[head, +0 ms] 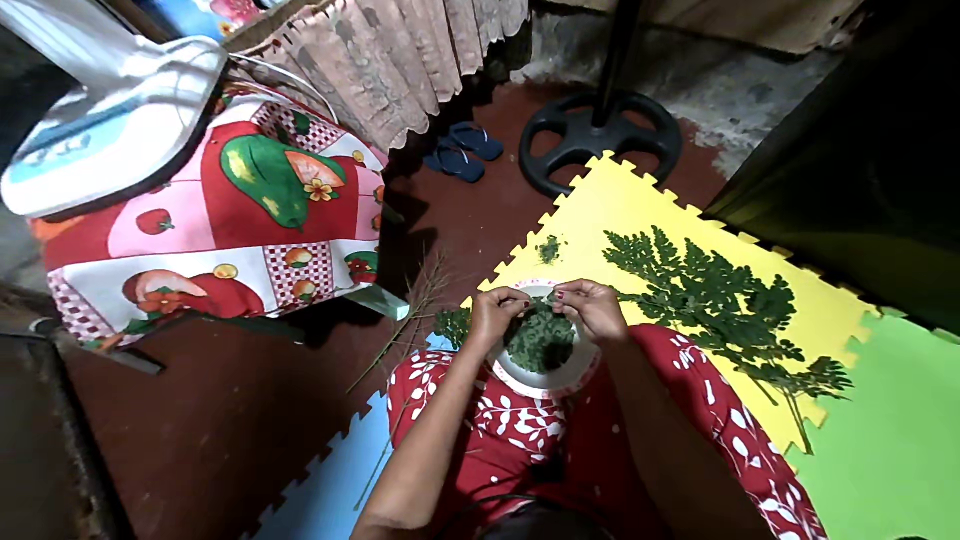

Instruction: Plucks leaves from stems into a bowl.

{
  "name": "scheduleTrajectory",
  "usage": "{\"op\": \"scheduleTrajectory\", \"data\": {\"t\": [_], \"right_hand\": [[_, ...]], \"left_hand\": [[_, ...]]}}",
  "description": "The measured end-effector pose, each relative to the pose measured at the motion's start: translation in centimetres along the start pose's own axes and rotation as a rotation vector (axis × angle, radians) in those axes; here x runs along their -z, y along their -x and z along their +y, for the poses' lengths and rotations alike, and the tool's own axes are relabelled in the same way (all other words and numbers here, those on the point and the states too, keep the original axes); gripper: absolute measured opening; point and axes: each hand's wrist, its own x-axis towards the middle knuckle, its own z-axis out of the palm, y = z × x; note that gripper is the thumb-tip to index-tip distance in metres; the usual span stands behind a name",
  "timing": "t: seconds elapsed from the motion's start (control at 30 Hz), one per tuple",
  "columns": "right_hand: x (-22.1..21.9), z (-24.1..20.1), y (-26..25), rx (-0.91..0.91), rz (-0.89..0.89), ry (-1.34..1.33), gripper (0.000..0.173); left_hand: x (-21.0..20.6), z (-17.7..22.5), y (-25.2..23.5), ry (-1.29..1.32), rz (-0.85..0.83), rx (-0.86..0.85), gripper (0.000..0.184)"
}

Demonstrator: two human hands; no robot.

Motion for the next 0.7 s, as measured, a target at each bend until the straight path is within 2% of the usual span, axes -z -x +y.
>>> {"op": "scheduleTrajectory", "data": {"t": [0.07,0.13,0.23,0.27,0.37,0.43,0.6,0.7], "right_hand": [[0.0,0.1,-0.2,-0.013,-0.004,0.002,0.008],[-0.2,0.2,-0.2,-0.026,-0.011,0.015,0.008],[-0.7,0.4,-0.1,-0.035,-0.007,0.053,0.009],[-0.8,0.5,-0.2,-0.031,-0.009,0.072,0.009],[-1.2,0.8,-0.2,-0.018,-0.021,0.107,0.008],[-1.1,0.7,-0.1,0.0,-0.016,0.097,0.008],[-0.1,0.4,-0.6,0.002,0.041,0.027,0.008],[-0.4,0.4,-0.7,-0.016,0.027,0.039,0.008]], "left_hand": [[0.2,-0.4,0.0,-0.1,-0.06,0.031,0.013],[0.1,-0.5,0.0,-0.201,-0.147,0.065,0.024],[-0.7,-0.2,0.2,-0.185,-0.179,0.069,0.043],[-1.0,0.0,0.3,-0.153,-0.154,0.062,0.042],[-1.9,0.4,0.4,-0.134,-0.036,0.022,0.021],[-2.0,0.3,0.2,-0.115,-0.01,0.015,0.016],[-0.8,-0.8,0.0,-0.057,0.052,0.053,0.012],[-0.2,-1.0,0.1,-0.158,-0.051,0.063,0.024]]}}
